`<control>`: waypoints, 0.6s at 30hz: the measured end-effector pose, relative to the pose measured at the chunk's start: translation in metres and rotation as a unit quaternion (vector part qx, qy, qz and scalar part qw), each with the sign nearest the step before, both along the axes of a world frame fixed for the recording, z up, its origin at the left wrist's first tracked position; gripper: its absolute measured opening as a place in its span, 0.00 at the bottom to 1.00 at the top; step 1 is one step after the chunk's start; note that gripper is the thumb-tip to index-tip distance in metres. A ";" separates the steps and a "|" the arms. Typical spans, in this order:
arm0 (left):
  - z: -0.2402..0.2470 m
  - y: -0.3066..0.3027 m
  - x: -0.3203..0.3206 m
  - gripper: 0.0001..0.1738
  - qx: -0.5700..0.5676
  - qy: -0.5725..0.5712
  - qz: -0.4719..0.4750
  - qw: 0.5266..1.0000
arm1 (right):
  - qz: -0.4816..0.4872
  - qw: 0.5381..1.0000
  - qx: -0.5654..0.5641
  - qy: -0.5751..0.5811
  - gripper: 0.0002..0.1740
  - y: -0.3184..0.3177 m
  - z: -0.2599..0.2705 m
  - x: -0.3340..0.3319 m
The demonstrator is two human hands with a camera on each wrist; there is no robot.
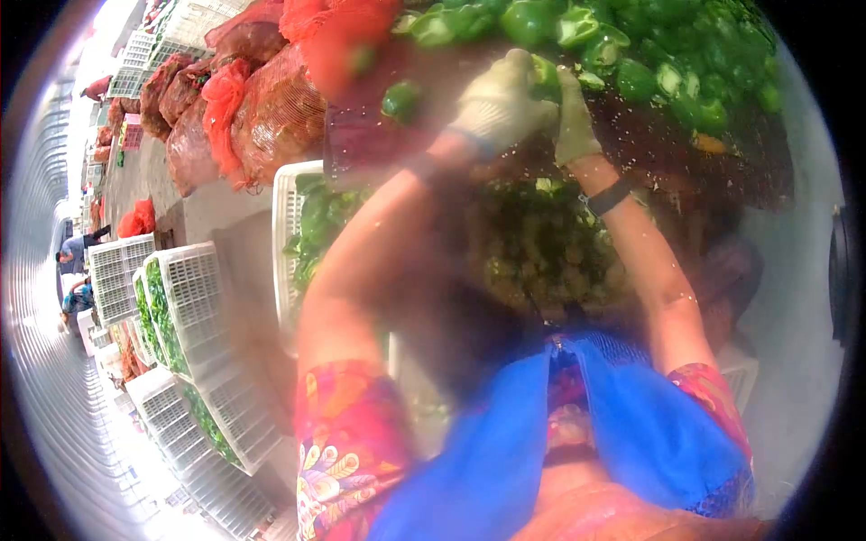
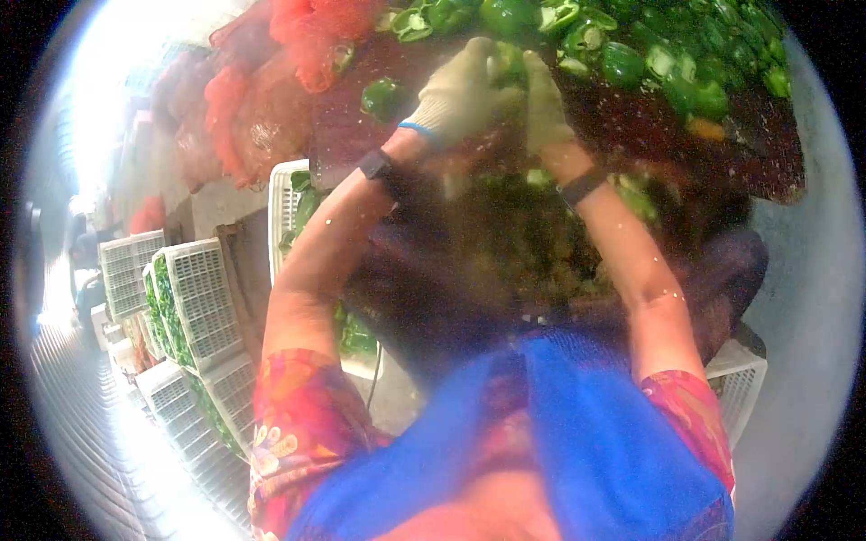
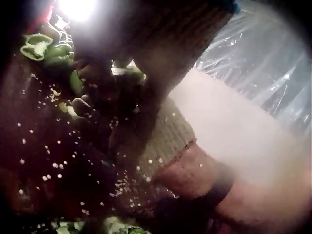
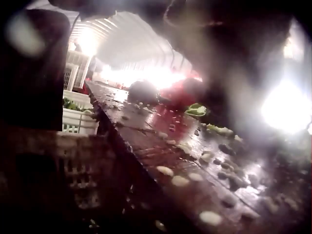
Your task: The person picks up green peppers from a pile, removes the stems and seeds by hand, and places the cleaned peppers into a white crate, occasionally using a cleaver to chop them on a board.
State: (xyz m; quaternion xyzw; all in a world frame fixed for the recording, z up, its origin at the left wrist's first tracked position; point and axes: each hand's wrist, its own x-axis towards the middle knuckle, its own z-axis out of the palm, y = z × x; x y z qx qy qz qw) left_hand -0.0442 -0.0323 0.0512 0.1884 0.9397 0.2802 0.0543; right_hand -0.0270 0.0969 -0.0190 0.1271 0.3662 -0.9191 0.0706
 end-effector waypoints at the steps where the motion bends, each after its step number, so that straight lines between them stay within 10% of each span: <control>1: 0.000 0.003 0.002 0.37 0.028 0.012 0.005 1.000 | -0.059 0.985 0.154 0.042 0.28 -0.003 -0.002 0.002; 2: 0.000 0.005 0.004 0.37 0.027 0.012 0.003 1.000 | -0.117 0.942 0.303 0.083 0.29 -0.004 -0.004 0.005; 9: 0.062 0.001 0.018 0.32 -0.009 -0.030 0.051 0.998 | -0.047 0.962 0.240 0.119 0.28 0.009 0.023 0.007; 10: 0.071 -0.006 0.017 0.32 -0.004 -0.012 0.023 1.000 | -0.103 0.819 0.456 0.333 0.27 0.019 0.028 0.002; 11: 0.089 -0.009 0.023 0.32 0.025 -0.008 0.003 1.000 | -0.150 0.580 0.620 0.506 0.29 0.025 0.038 0.002; 14: 0.119 -0.018 0.036 0.31 0.225 -0.156 -0.044 0.961 | -0.147 0.630 0.542 0.536 0.31 0.027 0.067 0.004; 18: 0.076 -0.009 0.033 0.28 0.258 -0.072 -0.038 0.963 | -0.188 0.605 0.575 0.518 0.25 0.038 0.064 0.011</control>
